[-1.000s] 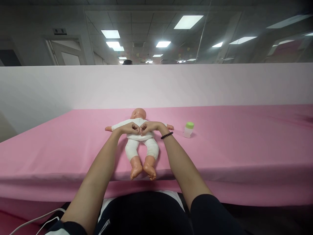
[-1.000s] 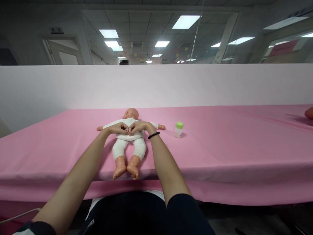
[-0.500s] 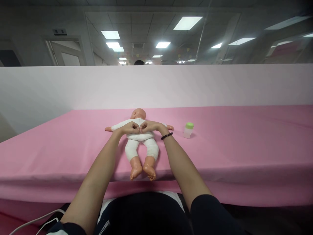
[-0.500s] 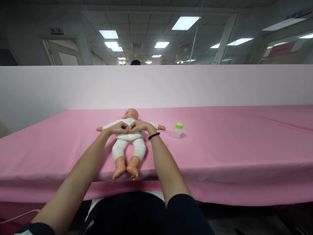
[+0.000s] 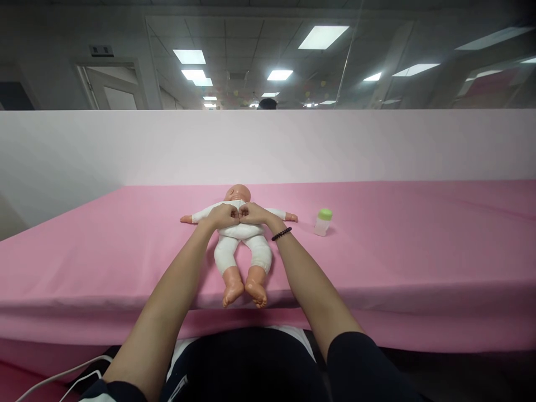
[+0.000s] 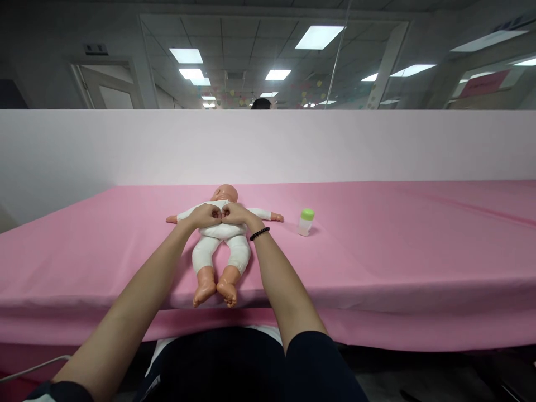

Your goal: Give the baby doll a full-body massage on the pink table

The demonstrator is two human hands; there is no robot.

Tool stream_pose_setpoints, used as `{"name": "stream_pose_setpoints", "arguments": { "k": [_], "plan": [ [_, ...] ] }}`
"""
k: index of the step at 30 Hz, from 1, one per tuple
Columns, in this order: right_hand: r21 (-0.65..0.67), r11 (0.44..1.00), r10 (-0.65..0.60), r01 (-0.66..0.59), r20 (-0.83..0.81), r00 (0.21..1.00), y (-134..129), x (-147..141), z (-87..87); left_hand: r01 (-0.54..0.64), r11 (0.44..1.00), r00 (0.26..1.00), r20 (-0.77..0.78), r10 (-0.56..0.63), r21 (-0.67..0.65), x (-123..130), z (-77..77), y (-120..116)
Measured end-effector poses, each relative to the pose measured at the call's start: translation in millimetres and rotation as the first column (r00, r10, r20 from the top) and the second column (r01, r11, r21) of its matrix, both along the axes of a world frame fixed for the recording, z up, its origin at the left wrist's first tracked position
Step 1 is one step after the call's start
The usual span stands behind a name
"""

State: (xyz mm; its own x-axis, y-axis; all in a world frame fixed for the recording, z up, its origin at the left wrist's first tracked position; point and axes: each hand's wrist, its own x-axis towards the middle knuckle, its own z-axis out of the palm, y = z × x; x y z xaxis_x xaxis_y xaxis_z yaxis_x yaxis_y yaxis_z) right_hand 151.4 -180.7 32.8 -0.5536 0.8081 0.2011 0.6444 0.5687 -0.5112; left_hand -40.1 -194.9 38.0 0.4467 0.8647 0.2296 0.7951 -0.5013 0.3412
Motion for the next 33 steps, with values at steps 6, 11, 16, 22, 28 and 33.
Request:
{"name": "stream_pose_setpoints", "arguments": {
  "k": [6, 11, 16, 22, 28, 33],
  "plan": [
    [0.167, 0.976, -0.138, 0.143, -0.041, 0.990, 3.2, -5.9, -6.9, -0.085, 0.982, 0.996, 0.021, 0.082, 0.169, 6.6, -2.8, 2.8],
    [0.184, 0.962, -0.208, 0.202, 0.016, 0.978, 2.0, -13.4, -10.1, -0.108, 0.987, 0.994, -0.006, 0.109, 0.118, 10.0, -4.9, 3.0],
    [0.222, 0.942, -0.258, 0.251, 0.002, 0.966, 4.4, -17.8, -11.0, -0.148, 0.981, 0.989, 0.031, 0.145, 0.126, 8.3, -4.7, 4.8],
    [0.251, 0.912, -0.317, 0.324, -0.069, 0.946, 14.8, -20.7, -17.0, -0.231, 0.947, 0.971, 0.108, 0.212, 0.222, 7.4, -12.1, 14.4],
    [0.190, 0.934, -0.300, 0.301, -0.036, 0.953, 16.8, -22.0, -21.9, -0.217, 0.963, 0.975, 0.074, 0.207, 0.159, 6.7, -20.1, 23.6],
    [0.233, 0.896, -0.360, 0.378, -0.117, 0.926, 22.3, -21.6, -23.0, -0.232, 0.956, 0.971, 0.099, 0.217, 0.178, 5.5, -21.2, 21.8]
  ]
}}
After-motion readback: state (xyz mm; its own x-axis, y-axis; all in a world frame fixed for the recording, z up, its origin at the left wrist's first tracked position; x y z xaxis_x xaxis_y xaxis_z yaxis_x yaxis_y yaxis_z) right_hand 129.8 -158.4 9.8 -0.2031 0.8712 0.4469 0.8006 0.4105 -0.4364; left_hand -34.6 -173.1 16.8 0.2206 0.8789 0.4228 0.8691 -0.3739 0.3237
